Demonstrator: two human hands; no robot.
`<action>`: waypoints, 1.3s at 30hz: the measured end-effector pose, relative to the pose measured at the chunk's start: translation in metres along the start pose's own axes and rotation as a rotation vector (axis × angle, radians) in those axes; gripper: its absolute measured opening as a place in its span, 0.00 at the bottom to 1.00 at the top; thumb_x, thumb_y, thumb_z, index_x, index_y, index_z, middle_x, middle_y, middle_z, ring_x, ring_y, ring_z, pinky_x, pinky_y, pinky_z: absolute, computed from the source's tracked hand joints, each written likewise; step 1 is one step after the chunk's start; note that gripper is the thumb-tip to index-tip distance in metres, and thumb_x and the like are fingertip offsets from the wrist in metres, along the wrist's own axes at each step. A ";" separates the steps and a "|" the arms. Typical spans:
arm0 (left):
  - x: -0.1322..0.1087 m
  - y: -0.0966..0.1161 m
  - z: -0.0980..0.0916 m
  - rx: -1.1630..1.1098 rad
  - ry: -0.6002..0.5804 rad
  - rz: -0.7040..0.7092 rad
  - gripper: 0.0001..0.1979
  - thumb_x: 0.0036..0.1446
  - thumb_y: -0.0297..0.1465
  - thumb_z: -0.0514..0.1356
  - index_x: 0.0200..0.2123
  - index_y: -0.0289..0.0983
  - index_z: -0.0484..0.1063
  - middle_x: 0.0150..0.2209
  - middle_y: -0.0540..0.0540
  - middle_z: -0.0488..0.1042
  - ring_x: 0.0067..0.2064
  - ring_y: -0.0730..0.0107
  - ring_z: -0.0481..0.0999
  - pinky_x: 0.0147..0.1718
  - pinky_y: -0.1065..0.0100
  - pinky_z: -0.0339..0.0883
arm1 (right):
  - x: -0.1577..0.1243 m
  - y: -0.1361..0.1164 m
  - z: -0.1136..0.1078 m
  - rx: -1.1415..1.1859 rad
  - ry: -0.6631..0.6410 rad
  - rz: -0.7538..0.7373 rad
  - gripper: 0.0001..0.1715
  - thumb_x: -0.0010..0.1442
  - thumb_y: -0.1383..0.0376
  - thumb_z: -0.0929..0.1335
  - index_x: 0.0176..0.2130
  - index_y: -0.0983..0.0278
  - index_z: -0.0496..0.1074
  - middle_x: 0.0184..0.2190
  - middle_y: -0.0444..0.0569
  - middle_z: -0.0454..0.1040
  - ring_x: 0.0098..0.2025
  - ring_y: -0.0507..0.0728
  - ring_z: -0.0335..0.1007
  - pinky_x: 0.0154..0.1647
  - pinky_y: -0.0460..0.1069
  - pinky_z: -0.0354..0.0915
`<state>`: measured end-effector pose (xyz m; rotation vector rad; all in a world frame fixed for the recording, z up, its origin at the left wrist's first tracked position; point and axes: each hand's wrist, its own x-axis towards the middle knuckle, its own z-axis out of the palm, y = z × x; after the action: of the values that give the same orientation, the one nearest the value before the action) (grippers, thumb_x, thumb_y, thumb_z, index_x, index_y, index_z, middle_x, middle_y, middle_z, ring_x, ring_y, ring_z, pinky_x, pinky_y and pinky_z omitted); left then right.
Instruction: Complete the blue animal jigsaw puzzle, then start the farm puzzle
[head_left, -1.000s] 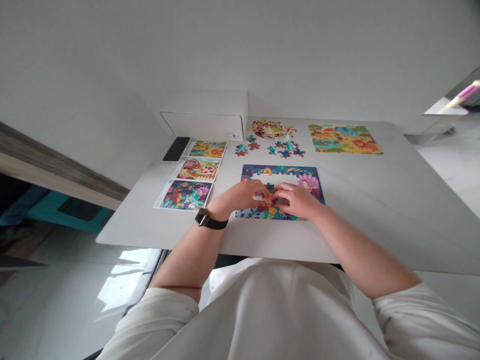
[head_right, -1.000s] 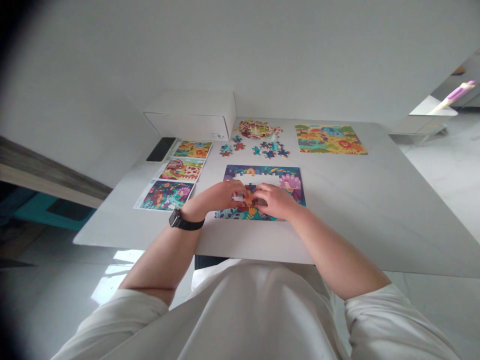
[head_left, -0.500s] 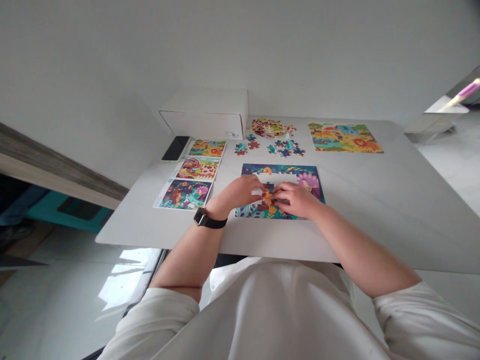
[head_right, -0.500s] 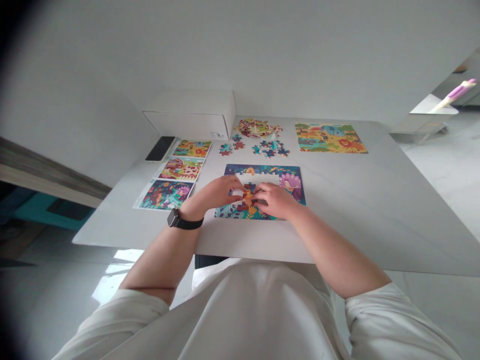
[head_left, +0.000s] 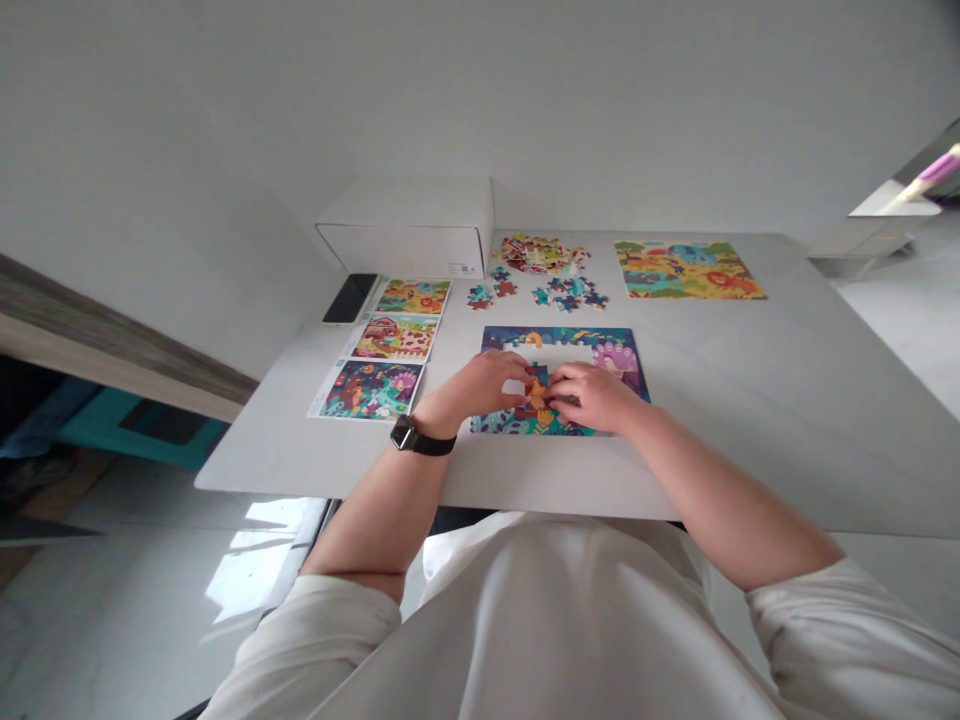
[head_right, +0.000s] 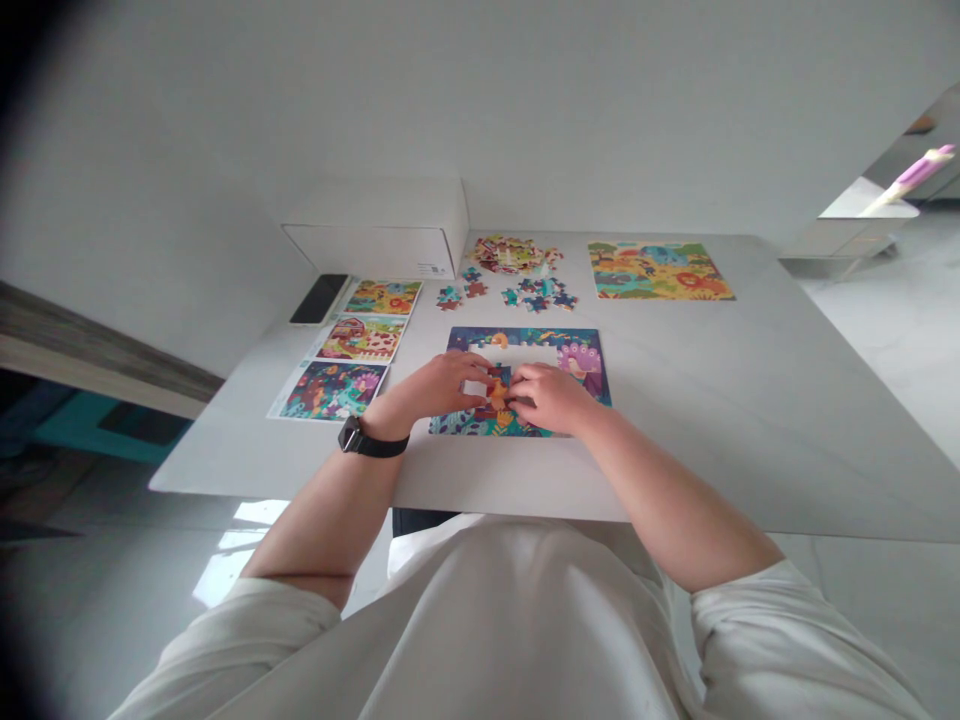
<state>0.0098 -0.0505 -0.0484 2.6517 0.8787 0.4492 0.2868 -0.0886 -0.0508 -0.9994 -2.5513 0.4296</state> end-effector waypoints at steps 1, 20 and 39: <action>0.000 0.001 0.000 0.005 -0.004 -0.009 0.12 0.63 0.37 0.71 0.50 0.45 0.86 0.59 0.43 0.82 0.59 0.55 0.82 0.63 0.56 0.69 | 0.000 0.000 0.000 0.000 0.000 -0.002 0.12 0.68 0.66 0.73 0.47 0.56 0.88 0.46 0.52 0.81 0.48 0.61 0.78 0.54 0.56 0.72; 0.000 0.011 -0.001 0.041 -0.037 -0.092 0.20 0.64 0.43 0.71 0.57 0.45 0.82 0.64 0.41 0.77 0.63 0.52 0.77 0.65 0.55 0.65 | -0.001 0.003 0.004 -0.012 -0.005 0.017 0.13 0.70 0.63 0.72 0.51 0.58 0.87 0.54 0.55 0.80 0.55 0.65 0.79 0.59 0.61 0.73; 0.005 0.025 0.002 0.027 -0.047 -0.119 0.29 0.56 0.44 0.76 0.59 0.44 0.80 0.66 0.38 0.75 0.67 0.44 0.72 0.67 0.48 0.62 | -0.009 0.025 -0.019 -0.040 0.078 0.114 0.14 0.71 0.65 0.71 0.50 0.57 0.86 0.49 0.53 0.84 0.52 0.64 0.80 0.59 0.60 0.72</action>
<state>0.0271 -0.0668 -0.0399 2.6051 1.0275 0.3464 0.3161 -0.0744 -0.0465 -1.1571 -2.4516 0.3639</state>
